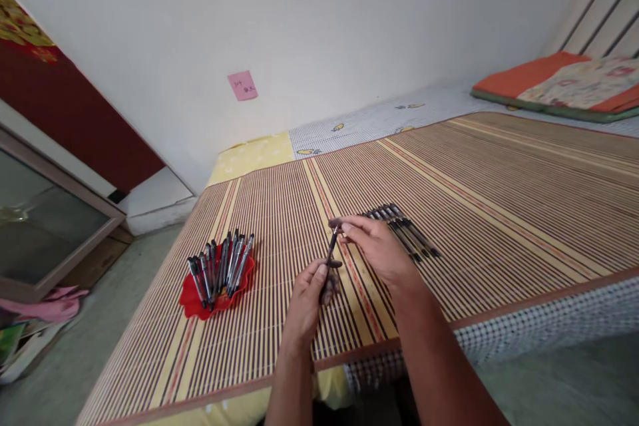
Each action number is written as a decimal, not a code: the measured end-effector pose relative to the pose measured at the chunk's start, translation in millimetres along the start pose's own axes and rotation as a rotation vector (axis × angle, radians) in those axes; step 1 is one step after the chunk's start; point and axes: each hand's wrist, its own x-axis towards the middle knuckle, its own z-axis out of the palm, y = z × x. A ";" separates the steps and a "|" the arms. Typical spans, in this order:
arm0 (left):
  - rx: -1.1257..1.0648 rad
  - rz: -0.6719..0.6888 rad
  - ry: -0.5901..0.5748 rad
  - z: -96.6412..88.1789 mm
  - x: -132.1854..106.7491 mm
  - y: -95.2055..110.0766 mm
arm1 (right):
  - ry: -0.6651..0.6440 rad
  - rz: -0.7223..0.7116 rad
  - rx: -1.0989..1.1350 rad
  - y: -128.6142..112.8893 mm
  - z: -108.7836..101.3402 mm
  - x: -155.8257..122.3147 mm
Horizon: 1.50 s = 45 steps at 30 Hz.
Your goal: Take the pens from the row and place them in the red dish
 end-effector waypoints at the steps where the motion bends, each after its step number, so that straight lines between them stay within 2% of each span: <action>1: -0.003 -0.003 -0.002 0.8 -0.4 0.4 | -0.008 0.013 0.009 -0.2 0.0 -0.5; 6: -0.020 -0.007 -0.015 3.5 -1.6 2.1 | -0.030 0.042 0.025 0.2 0.1 -0.9; 17: -0.019 -0.021 -0.019 3.3 0.3 2.6 | 0.043 0.044 0.004 4.6 0.1 2.4; 28: -0.028 -0.020 -0.010 3.9 0.3 -0.1 | -0.014 0.033 -0.021 2.3 -2.0 2.7; 35: -0.029 -0.022 -0.011 5.1 -0.8 1.4 | 0.050 0.089 0.016 7.3 -1.2 3.5; 41: -0.020 -0.020 -0.020 5.9 -0.1 2.8 | 0.058 0.023 0.014 6.6 -3.1 4.6; 45: -0.020 -0.019 -0.013 5.6 -0.1 3.2 | 0.042 0.037 0.029 7.7 -4.3 4.9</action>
